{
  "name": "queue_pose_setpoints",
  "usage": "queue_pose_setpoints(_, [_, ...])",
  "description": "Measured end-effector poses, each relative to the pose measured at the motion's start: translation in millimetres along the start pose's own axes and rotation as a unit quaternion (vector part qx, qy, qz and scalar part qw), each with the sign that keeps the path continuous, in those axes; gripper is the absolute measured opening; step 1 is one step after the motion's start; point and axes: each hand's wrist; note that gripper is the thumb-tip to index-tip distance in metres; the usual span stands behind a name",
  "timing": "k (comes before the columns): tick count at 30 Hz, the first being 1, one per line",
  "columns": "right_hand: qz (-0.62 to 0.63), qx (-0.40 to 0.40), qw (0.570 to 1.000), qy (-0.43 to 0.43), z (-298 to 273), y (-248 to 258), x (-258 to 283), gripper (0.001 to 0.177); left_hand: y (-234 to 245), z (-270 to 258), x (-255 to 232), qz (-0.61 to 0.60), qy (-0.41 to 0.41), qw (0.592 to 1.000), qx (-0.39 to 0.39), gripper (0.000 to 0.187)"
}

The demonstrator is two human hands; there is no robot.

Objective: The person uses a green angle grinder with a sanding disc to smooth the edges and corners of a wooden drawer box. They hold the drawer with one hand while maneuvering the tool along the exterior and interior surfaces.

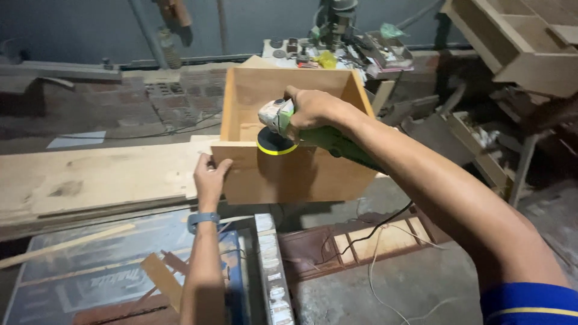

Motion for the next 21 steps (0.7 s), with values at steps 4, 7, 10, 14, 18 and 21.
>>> queue_pose_setpoints(4, [0.006, -0.005, 1.0, -0.024, -18, 8, -28, 0.095, -1, 7, 14, -0.014, 0.018, 1.0, 0.0, 0.036])
queue_pose_setpoints(7, [-0.001, -0.011, 0.999, -0.033, -17, 10, -51, 0.095, 3, 7, 10, -0.024, 0.009, 1.0, 0.007, 0.037])
queue_pose_setpoints(10, [-0.003, -0.021, 0.999, -0.047, -31, 10, -71, 0.095, 2, 9, 17, -0.026, -0.001, 1.0, 0.013, 0.039])
queue_pose_setpoints(14, [0.017, -0.027, 0.998, -0.056, -51, 17, -88, 0.091, 0, 20, 46, -0.003, -0.013, 1.0, -0.005, 0.035])
queue_pose_setpoints(18, [0.027, -0.047, 0.995, -0.085, -62, 15, -113, 0.084, 5, 20, 50, 0.006, -0.014, 1.0, 0.004, 0.033])
queue_pose_setpoints(21, [0.035, -0.038, 0.994, -0.093, -62, 19, -145, 0.091, 7, 21, 42, -0.001, -0.015, 1.0, 0.012, 0.035])
Point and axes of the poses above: each hand's wrist, its own z-axis towards the middle knuckle, its own y-axis out of the back of the hand, x = y × z, and after that the axes turned 1 degree about y, right-handed
